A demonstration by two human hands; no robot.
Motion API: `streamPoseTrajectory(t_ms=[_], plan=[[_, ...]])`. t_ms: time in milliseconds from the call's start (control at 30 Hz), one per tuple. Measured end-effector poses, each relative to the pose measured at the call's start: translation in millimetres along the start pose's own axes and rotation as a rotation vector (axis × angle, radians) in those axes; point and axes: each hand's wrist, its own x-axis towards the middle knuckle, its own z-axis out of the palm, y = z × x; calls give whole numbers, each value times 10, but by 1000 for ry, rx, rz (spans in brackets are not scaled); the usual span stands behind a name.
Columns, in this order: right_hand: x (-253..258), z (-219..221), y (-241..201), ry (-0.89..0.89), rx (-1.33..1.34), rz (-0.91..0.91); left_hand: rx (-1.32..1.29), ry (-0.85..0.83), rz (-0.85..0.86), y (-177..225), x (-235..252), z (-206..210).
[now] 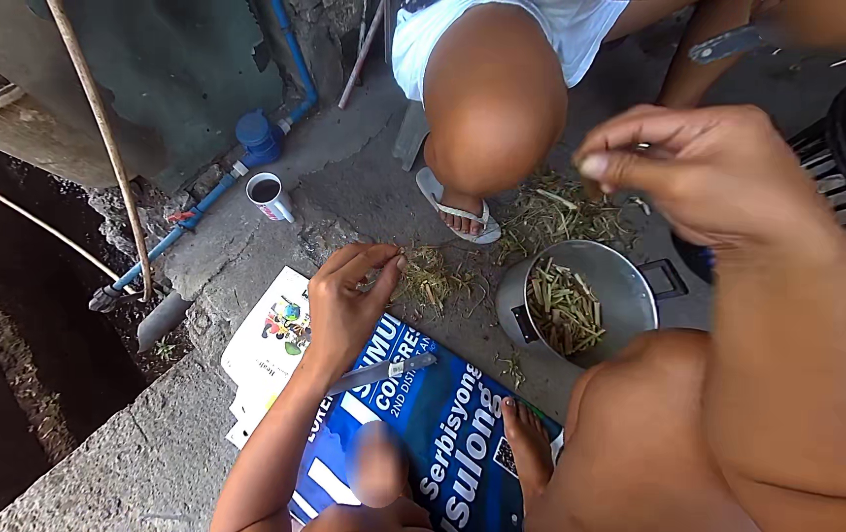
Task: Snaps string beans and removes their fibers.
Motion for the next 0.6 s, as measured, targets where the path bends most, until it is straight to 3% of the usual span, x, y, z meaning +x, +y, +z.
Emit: streamPoseTrajectory(t_ms=[67, 167, 233, 400, 600], plan=[[-67, -258, 86, -217, -462, 102, -28, -23, -29, 8, 9, -18], [-70, -182, 332, -410, -729, 258, -84, -68, -61, 29, 13, -24], [-81, 21, 227, -415, -627, 136, -106, -88, -67, 44, 17, -20], [-154, 775, -247, -198, 49, -167, -114, -116, -63, 95, 11, 10], [-214, 1079, -322, -188, 88, -193, -132, -121, -20, 128, -12, 37]])
